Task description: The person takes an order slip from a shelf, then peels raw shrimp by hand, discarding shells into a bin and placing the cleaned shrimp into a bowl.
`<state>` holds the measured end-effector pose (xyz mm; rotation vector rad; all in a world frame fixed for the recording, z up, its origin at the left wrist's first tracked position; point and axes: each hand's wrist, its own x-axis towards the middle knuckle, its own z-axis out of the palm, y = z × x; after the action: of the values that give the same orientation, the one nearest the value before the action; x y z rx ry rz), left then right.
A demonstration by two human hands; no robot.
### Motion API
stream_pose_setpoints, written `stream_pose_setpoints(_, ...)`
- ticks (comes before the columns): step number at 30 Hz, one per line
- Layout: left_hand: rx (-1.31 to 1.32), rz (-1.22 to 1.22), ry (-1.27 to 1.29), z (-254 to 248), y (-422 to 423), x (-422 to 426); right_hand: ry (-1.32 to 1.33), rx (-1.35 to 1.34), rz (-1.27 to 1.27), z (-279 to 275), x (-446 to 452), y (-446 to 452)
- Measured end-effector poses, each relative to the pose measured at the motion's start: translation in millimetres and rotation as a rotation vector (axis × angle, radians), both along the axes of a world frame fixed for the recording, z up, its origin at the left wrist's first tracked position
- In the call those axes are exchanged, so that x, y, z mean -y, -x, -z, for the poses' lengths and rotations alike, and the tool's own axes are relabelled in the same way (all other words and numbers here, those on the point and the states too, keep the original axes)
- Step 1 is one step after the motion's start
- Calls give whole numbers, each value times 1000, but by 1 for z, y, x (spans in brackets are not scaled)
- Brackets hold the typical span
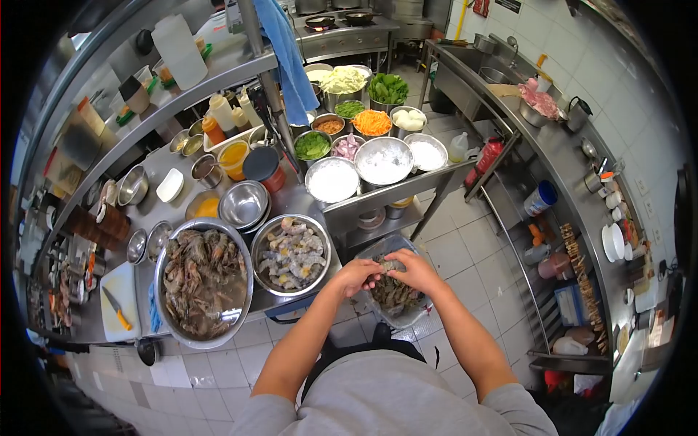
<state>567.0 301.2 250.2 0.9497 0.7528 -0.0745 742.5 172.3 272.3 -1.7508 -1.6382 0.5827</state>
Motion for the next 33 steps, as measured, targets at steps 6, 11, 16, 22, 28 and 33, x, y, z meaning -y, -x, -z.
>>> stream_pose_setpoints(6,-81,130,-29,7,3,-4,-15,206,-177,12,-5,6)
stream_pose_setpoints(11,-104,148,64,18,5,-4,47,297,-219,20,-4,13)
stream_pose_setpoints(16,-117,113,140,22,4,-3,64,381,-189,18,-9,18)
stream_pose_setpoints(22,-119,50,140,19,1,-2,150,391,-106,32,-18,12)
stream_pose_setpoints(28,-11,138,-160,0,-1,-6,380,-529,124,33,-13,-10)
stream_pose_setpoints(33,61,-215,-228,-4,-8,6,353,-763,214,23,-9,3)
